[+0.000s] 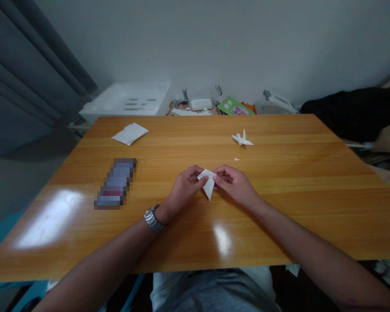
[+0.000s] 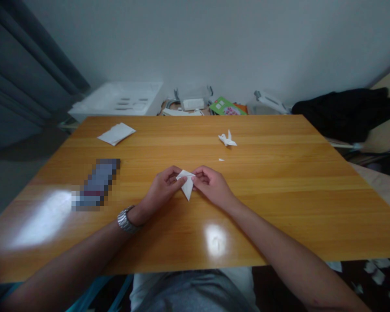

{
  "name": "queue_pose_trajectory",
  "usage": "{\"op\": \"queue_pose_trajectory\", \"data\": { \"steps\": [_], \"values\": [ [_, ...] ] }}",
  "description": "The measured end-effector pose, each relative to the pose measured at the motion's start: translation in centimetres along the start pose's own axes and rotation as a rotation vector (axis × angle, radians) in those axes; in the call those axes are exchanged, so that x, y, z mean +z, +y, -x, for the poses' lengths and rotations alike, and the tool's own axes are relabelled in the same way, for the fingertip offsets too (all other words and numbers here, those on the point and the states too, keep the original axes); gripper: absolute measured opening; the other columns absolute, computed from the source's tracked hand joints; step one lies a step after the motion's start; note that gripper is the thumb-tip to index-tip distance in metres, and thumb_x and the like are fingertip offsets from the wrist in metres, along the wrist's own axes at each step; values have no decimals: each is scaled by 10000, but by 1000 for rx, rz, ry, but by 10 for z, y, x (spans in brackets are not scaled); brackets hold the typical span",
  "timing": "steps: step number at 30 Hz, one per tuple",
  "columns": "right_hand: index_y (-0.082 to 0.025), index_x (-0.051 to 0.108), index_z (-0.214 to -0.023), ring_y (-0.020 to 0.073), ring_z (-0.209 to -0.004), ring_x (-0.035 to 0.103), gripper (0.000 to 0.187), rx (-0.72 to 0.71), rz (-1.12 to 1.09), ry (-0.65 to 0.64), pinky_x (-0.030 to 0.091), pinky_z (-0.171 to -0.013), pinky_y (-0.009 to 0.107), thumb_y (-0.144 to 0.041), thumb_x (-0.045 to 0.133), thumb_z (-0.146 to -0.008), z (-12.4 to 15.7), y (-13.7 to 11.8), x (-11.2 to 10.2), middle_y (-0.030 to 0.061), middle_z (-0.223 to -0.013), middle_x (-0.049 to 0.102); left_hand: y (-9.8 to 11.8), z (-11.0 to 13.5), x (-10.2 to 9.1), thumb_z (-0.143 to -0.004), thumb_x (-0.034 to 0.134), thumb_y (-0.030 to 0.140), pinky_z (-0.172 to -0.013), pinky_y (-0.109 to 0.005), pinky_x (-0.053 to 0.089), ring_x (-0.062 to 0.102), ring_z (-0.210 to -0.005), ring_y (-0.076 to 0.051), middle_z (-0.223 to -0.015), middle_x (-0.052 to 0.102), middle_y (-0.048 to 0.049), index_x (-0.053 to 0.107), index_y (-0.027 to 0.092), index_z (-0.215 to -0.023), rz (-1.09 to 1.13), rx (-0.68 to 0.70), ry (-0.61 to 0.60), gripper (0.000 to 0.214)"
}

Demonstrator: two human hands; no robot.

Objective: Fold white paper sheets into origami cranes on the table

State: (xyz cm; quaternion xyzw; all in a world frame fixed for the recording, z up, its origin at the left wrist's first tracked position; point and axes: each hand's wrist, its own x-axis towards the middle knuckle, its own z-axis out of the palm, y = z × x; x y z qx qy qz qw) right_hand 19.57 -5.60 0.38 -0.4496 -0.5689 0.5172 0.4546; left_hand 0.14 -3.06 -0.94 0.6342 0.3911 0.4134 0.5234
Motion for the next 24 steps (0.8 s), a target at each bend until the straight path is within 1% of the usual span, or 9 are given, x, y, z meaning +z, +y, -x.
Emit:
{"op": "queue_pose_trajectory", "data": {
  "steps": [3,5,7,9,12,15,20,24],
  "values": [
    [-220,639,-880,165,-689,674,293,8,-14,33,607,-683,324,-496,735,-857,0,0,0,12,-777,698,1,1,0,-893,708,386,-744,-270,566,695,-833,-166,-930,718,-57,629,161,-961,5,8,-23,249],
    [-223,631,-867,162,-672,665,288,10,-24,50,601,-660,317,-491,738,-855,-1,0,-1,8,-768,689,3,2,0,-914,684,394,-765,-283,581,700,-870,-174,-982,720,-73,634,160,-1022,23,14,-33,262],
    [-226,623,-865,161,-665,660,279,-3,-21,64,594,-647,314,-482,734,-859,-1,0,-2,7,-772,686,4,2,0,-935,658,404,-751,-290,596,701,-884,-180,-1017,711,-83,618,165,-1090,64,6,-39,288],
    [-230,617,-869,162,-662,657,268,-20,-8,69,588,-640,312,-475,726,-865,-1,-2,-3,5,-771,680,5,3,0,-942,649,404,-714,-287,603,695,-854,-176,-988,697,-74,600,171,-1117,97,-6,-49,295],
    [-235,618,-882,165,-664,655,251,-35,18,65,581,-638,314,-467,713,-876,0,-3,-3,3,-772,673,6,4,1,-938,657,379,-678,-268,588,667,-774,-155,-883,661,-40,598,179,-1109,83,16,-46,270],
    [-236,615,-877,167,-658,652,239,-36,21,65,569,-628,313,-457,707,-885,1,-3,-2,3,-767,670,8,4,1,-937,655,351,-663,-246,557,643,-737,-139,-845,644,-25,603,183,-1116,40,45,-24,250],
    [-240,609,-881,170,-673,658,226,-19,-4,65,575,-649,321,-444,707,-889,2,-1,-1,9,-789,678,11,5,3,-939,644,360,-722,-264,569,680,-811,-153,-924,697,-50,630,176,-1031,56,52,-23,206],
    [-241,623,-899,177,-697,658,237,4,-28,73,589,-671,333,-454,724,-867,2,-4,0,10,-807,674,11,5,2,-944,649,376,-785,-285,576,698,-860,-167,-950,730,-65,663,166,-990,18,73,-12,215]
  ]
}}
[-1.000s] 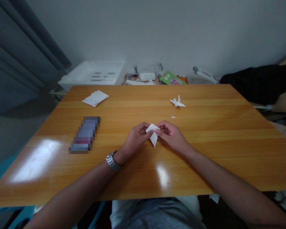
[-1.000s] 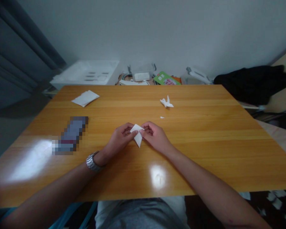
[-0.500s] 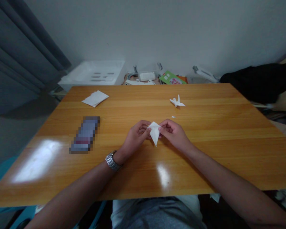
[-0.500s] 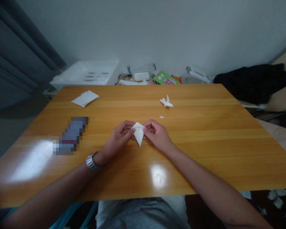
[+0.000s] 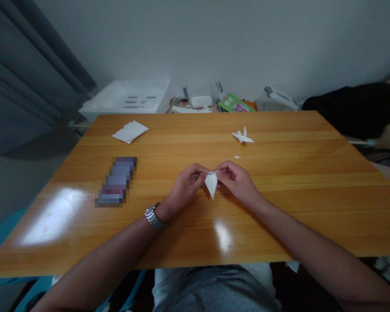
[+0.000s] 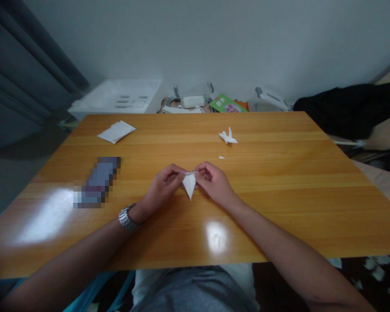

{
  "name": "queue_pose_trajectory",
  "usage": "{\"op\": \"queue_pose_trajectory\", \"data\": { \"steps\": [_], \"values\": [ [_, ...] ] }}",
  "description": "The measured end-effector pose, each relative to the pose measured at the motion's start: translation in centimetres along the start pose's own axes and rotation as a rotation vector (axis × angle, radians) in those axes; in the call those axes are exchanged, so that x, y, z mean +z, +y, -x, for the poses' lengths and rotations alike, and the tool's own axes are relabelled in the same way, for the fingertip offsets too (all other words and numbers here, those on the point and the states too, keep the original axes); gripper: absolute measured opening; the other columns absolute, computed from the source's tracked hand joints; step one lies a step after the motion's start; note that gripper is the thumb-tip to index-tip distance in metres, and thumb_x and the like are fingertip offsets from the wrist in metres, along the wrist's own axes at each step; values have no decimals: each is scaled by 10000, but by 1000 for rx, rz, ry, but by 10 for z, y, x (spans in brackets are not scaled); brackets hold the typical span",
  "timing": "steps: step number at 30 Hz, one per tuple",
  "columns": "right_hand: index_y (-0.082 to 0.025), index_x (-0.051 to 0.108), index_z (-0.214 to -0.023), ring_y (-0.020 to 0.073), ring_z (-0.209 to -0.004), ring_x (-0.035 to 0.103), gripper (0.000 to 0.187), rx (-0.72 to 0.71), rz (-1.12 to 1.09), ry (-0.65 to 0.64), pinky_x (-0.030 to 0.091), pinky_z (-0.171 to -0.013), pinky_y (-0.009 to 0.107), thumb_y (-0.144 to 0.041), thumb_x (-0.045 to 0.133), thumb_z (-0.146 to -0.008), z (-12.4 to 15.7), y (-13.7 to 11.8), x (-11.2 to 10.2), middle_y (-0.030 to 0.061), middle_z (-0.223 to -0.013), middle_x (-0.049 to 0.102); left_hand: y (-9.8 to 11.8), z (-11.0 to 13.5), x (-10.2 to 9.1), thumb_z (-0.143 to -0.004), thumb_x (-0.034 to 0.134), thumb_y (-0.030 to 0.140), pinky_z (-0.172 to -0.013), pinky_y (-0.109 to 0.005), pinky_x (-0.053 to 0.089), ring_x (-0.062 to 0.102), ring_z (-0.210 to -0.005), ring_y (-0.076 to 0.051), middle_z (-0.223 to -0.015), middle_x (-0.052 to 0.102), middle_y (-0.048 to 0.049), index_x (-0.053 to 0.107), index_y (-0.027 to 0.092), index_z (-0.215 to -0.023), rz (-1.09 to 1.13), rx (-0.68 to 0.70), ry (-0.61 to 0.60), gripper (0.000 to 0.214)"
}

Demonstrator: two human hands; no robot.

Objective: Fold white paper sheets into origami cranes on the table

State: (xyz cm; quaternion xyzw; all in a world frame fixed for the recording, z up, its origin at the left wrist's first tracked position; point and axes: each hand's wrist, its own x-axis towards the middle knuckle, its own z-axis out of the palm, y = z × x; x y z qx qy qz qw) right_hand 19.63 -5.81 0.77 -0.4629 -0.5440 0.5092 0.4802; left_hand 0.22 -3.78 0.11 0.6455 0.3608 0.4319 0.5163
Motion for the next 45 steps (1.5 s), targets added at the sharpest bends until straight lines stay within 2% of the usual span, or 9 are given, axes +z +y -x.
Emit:
{"op": "queue_pose_trajectory", "data": {
  "steps": [5,8,13,16,21,28,34,45],
  "values": [
    [-224,660,-875,191,-765,671,335,83,-79,-71,605,-701,337,-558,681,-886,2,-6,2,31,-836,694,2,1,-1,-941,659,331,-769,-264,559,693,-851,-158,-937,734,-67,697,162,-955,-70,30,40,173],
    [-217,661,-828,183,-747,666,403,117,-110,-93,607,-679,325,-617,674,-876,2,-7,3,26,-796,683,4,2,-1,-949,648,321,-771,-262,559,694,-854,-156,-948,731,-73,706,164,-969,-87,42,24,169],
    [-223,671,-884,177,-742,670,359,97,-87,-80,608,-699,327,-575,730,-850,2,-6,2,21,-827,702,10,2,-2,-975,616,397,-831,-290,578,702,-917,-172,-1007,728,-80,685,165,-1030,-80,38,-10,248],
    [-226,668,-911,181,-741,677,318,48,-28,-89,601,-705,329,-536,723,-870,2,-4,1,20,-823,704,11,2,-2,-961,632,432,-805,-283,581,695,-910,-169,-1026,711,-77,651,170,-1078,-51,20,16,288],
    [-232,667,-934,185,-756,687,259,-8,49,-103,592,-713,327,-487,700,-902,2,-2,-1,17,-834,713,11,1,-2,-940,659,417,-743,-266,569,688,-825,-161,-931,714,-60,655,159,-1006,-37,-38,-18,266],
    [-228,673,-890,180,-754,690,275,34,-45,-129,610,-742,345,-493,742,-863,1,-4,0,9,-833,714,10,0,-3,-930,666,414,-770,-272,564,694,-837,-171,-927,735,-57,677,157,-973,-45,-67,17,261],
    [-216,698,-886,163,-746,681,273,62,-86,-112,601,-744,317,-483,750,-860,0,-2,0,9,-826,712,11,0,-2,-931,664,400,-753,-265,565,696,-824,-168,-925,738,-63,673,156,-978,-90,-51,37,248],
    [-195,722,-930,171,-773,674,258,-53,172,-123,534,-736,294,-438,638,-955,1,-1,-6,32,-848,730,10,2,-1,-907,684,394,-694,-244,571,709,-786,-160,-891,739,-50,666,157,-980,-111,-63,18,248]
  ]
}}
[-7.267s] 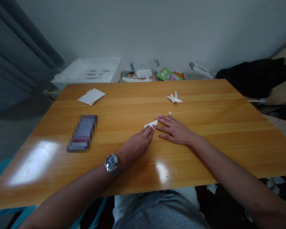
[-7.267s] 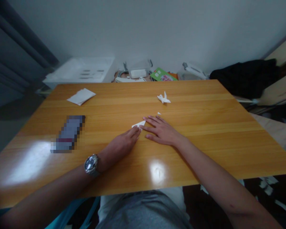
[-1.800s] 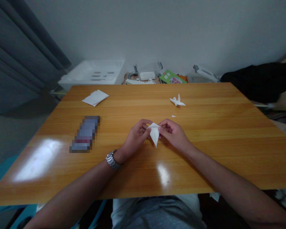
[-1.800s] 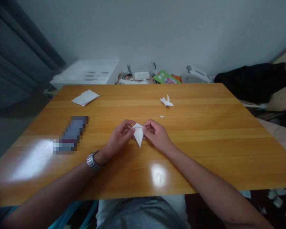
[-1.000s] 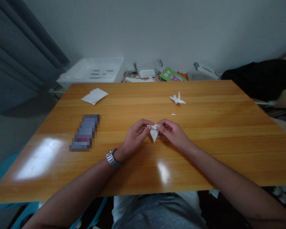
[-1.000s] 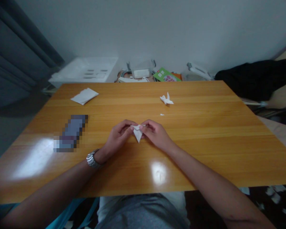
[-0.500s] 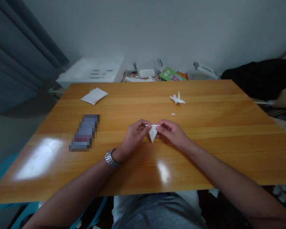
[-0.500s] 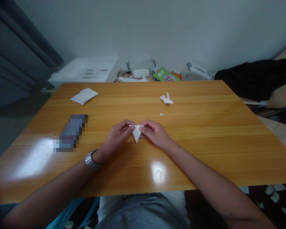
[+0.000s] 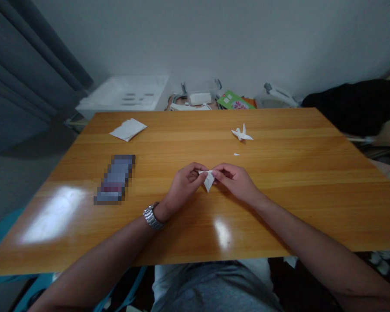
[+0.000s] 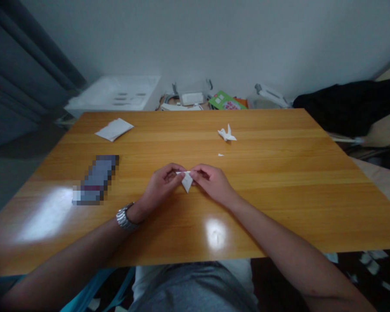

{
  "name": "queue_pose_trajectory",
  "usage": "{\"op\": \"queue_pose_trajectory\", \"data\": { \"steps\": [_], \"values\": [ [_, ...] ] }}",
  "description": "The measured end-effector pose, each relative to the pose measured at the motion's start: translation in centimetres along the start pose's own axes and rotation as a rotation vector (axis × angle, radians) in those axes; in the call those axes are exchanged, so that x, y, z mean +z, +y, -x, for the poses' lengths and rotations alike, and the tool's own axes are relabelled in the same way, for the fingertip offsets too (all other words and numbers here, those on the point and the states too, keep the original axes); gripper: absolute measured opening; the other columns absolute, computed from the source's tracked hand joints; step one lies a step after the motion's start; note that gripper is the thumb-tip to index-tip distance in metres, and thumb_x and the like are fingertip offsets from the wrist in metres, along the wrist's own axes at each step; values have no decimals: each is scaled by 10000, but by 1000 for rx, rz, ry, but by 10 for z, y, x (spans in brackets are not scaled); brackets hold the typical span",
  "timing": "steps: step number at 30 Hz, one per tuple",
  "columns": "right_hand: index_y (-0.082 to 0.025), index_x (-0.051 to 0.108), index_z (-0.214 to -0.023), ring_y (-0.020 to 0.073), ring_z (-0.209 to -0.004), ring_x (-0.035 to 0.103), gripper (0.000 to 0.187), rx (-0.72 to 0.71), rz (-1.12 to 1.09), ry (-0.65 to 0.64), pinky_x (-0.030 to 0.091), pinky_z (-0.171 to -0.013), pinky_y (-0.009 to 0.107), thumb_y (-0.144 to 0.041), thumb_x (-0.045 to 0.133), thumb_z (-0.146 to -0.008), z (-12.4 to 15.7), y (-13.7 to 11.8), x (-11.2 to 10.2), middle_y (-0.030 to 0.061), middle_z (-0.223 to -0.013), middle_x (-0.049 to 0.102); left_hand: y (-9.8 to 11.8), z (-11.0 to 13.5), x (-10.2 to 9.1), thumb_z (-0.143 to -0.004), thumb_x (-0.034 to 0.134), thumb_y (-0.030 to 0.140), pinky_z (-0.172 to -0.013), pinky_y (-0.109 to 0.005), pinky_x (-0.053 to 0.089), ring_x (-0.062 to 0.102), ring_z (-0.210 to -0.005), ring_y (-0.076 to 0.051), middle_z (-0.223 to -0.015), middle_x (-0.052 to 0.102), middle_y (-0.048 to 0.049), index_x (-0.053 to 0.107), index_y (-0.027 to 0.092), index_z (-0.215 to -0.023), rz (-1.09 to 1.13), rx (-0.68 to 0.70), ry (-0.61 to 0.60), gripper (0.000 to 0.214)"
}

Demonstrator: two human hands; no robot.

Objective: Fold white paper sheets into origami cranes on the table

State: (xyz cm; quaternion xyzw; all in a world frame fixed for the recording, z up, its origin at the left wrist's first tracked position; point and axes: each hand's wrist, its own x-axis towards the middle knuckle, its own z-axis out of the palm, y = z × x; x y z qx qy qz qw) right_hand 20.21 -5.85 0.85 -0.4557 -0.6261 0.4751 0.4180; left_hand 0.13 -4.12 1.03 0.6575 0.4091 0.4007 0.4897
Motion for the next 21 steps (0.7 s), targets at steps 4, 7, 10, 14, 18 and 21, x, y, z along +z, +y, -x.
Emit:
{"op": "queue_pose_trajectory", "data": {
  "steps": [4,7,10,14,18,21],
  "values": [
    [-201,735,-937,181,-811,672,251,-52,154,16,513,-750,298,-413,608,-975,2,-2,0,43,-889,742,-1,-1,-1,-905,693,381,-670,-227,559,698,-755,-144,-878,737,-40,674,162,-946,-82,8,20,224],
    [-198,729,-928,177,-801,671,232,-62,196,27,504,-740,289,-392,611,-974,2,-4,2,39,-880,740,-2,0,-1,-916,685,363,-653,-218,547,689,-733,-134,-868,735,-37,672,161,-943,-126,19,19,204],
    [-195,715,-893,166,-760,658,224,-61,198,30,489,-708,275,-396,642,-957,2,-4,2,26,-836,727,-4,0,0,-917,688,377,-678,-224,551,694,-758,-139,-886,736,-45,672,160,-950,-130,37,6,219],
    [-198,707,-871,161,-745,632,224,-100,228,25,470,-697,272,-390,637,-964,2,-3,0,18,-810,707,-5,0,1,-900,709,415,-691,-238,558,698,-778,-151,-890,732,-52,676,157,-954,-68,12,-9,265],
    [-201,711,-877,166,-756,628,237,-125,236,47,472,-705,282,-401,627,-970,2,-1,-3,25,-819,703,-5,-1,0,-887,720,417,-724,-249,570,701,-798,-157,-883,730,-53,668,153,-924,42,7,-12,271],
    [-199,724,-875,168,-753,636,243,-112,214,48,479,-706,286,-409,638,-960,1,0,-4,28,-822,714,-3,-2,-2,-898,705,410,-707,-244,563,694,-777,-156,-848,728,-50,671,150,-886,35,6,-20,262]
  ]
}}
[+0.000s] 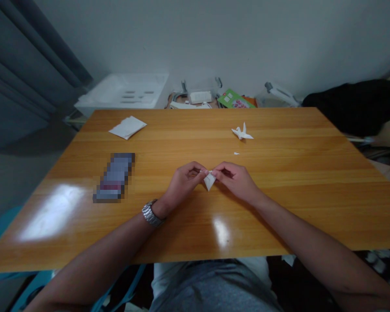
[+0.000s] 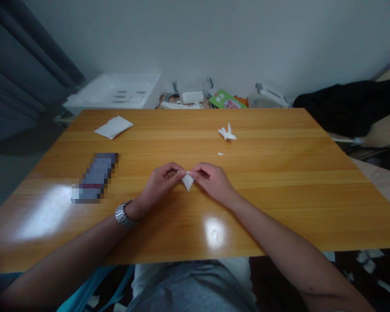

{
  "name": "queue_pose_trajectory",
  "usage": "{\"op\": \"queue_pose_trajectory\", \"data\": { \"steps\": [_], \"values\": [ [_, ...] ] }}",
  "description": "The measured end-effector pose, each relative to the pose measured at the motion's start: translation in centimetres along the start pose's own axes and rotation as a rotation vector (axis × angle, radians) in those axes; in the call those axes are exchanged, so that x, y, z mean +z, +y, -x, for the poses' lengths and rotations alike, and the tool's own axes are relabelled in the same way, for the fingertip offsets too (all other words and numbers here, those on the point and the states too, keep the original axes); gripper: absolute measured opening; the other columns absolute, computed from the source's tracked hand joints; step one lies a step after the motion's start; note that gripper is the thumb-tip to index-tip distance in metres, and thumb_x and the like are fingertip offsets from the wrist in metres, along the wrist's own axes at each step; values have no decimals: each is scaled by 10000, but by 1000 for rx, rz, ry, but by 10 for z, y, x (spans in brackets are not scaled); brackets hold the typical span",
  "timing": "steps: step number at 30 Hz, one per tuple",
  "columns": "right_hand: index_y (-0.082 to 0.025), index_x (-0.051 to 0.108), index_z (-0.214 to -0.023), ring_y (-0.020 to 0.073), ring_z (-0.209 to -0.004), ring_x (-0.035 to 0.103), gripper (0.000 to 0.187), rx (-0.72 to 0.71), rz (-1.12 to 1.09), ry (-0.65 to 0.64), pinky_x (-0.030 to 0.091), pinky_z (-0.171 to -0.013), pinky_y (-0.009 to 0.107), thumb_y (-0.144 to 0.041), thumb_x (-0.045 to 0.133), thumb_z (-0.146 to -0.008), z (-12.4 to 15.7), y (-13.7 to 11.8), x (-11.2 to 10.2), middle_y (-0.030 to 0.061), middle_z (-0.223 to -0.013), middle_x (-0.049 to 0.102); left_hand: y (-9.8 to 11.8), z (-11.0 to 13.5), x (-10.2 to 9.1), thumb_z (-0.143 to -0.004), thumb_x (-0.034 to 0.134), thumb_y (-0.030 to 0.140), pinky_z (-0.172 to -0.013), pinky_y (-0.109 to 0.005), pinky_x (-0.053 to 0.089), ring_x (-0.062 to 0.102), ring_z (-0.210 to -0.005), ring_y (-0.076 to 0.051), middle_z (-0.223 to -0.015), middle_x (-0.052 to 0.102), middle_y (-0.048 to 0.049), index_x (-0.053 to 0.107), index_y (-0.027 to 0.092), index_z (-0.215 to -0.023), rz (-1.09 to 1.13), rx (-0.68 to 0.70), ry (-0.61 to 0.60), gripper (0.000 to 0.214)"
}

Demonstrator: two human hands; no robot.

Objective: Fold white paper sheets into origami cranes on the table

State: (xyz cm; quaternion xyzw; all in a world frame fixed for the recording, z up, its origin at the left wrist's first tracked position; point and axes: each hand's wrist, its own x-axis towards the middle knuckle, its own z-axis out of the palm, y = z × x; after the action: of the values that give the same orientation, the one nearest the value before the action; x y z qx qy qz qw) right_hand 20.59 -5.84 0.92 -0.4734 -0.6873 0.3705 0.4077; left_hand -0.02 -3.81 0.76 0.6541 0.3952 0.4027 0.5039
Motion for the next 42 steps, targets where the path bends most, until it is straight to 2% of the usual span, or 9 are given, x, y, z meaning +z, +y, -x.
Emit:
{"op": "queue_pose_trajectory", "data": {
  "steps": [7,15,21,29,33,39,42],
  "values": [
    [-188,771,-886,183,-732,678,298,112,-100,-51,511,-694,297,-468,676,-924,-2,-1,-6,46,-808,758,3,1,-1,-935,666,397,-724,-248,551,689,-783,-157,-863,736,-58,676,148,-891,-73,39,17,253],
    [-192,767,-999,192,-802,707,328,82,-104,-121,540,-755,308,-470,592,-982,-2,2,-11,57,-893,768,5,2,-4,-992,580,397,-719,-246,550,689,-774,-156,-897,747,-63,686,150,-951,-153,43,17,272],
    [-191,726,-937,192,-802,693,274,87,-44,-51,534,-748,303,-456,657,-939,-2,2,-3,51,-905,756,1,3,-3,-984,603,380,-716,-235,538,682,-764,-148,-873,748,-44,711,171,-943,-320,65,69,239],
    [-202,709,-870,166,-768,648,255,-6,18,-62,495,-715,275,-429,635,-959,-2,-3,-2,27,-835,720,1,4,0,-958,637,379,-691,-227,556,700,-759,-150,-869,753,-40,708,174,-951,-309,56,43,217],
    [-204,742,-893,171,-776,663,247,4,37,-86,492,-722,282,-421,644,-959,-1,-3,-4,29,-855,746,0,4,0,-929,686,400,-711,-227,557,711,-794,-152,-888,755,-35,710,183,-951,-296,60,23,219],
    [-219,781,-983,194,-857,714,266,25,46,-137,518,-794,307,-413,598,-990,-1,-4,-8,40,-970,797,-2,4,-1,-961,630,379,-724,-238,549,693,-787,-150,-902,743,-41,698,175,-965,-319,80,49,216],
    [-216,783,-978,197,-843,720,308,31,42,-163,528,-784,311,-433,566,-1005,-1,-5,-10,45,-963,799,-1,4,-1,-971,612,374,-719,-238,536,685,-778,-147,-901,739,-40,691,173,-973,-340,92,63,215]
  ]
}}
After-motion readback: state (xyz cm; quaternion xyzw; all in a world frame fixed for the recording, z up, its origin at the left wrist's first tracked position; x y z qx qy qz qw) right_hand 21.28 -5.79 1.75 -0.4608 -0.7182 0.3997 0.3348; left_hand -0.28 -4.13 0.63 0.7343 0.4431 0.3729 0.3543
